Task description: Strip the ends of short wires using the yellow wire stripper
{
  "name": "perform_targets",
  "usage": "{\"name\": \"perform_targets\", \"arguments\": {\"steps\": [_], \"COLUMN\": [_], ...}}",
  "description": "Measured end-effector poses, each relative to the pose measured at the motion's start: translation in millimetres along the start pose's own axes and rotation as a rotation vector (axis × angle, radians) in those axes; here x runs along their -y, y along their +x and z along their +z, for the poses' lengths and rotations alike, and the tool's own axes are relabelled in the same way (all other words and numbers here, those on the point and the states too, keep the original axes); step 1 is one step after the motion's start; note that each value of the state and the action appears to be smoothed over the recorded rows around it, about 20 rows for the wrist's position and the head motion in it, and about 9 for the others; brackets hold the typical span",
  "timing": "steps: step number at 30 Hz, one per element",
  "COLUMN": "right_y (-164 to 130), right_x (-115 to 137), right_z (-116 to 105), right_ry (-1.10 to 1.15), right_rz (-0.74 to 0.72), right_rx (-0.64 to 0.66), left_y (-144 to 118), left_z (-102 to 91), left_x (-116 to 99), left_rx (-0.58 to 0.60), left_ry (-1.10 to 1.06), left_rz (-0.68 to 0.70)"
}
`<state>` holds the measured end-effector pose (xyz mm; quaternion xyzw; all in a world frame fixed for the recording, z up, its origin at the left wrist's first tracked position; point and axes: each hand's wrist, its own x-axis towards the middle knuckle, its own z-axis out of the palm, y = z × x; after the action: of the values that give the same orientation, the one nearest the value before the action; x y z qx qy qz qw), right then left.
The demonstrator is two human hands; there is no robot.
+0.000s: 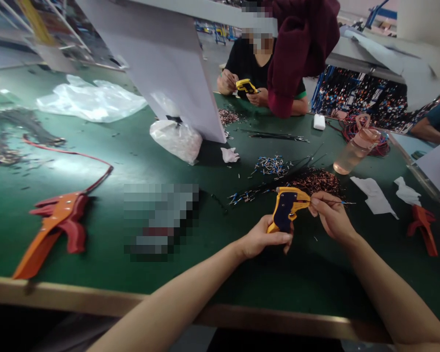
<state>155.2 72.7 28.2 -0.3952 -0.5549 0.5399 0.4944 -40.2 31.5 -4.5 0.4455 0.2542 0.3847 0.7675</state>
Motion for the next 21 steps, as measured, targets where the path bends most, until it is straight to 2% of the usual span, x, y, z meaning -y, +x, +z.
{"name": "perform_targets", "arguments": {"steps": [3,8,11,13,17,21], "right_y": [-1,-3,-6,-9,-16,-24], "right_x": [3,0,-8,-13,-21,-28], "right_z": [2,9,12,12,16,26], "right_ry": [0.029,0.047,0.022,-0.041,-0.26,-0.403], "right_rz": [-0.002,-0.01,-0.058,-0.111,-0.181,-0.26], "right_rx": [0.024,-0.029,-0.097,-0.179,-0.33,-0.307], "left_y": [-2,-4,-2,0,3,2], "left_z": [3.3,9.9,11.4,10.0,2.3,-4.2], "left_x": [-1,2,6,7,6,4], "left_rx": [-0.002,-0.138,-0.089,-0.068,-0.114,-0.101], "left_ry": [0.059,0.072,0.014,-0.084,-0.237,-0.233], "left_rz": [-0.009,0.037,0.041,0.072,0.142,0.087]}}
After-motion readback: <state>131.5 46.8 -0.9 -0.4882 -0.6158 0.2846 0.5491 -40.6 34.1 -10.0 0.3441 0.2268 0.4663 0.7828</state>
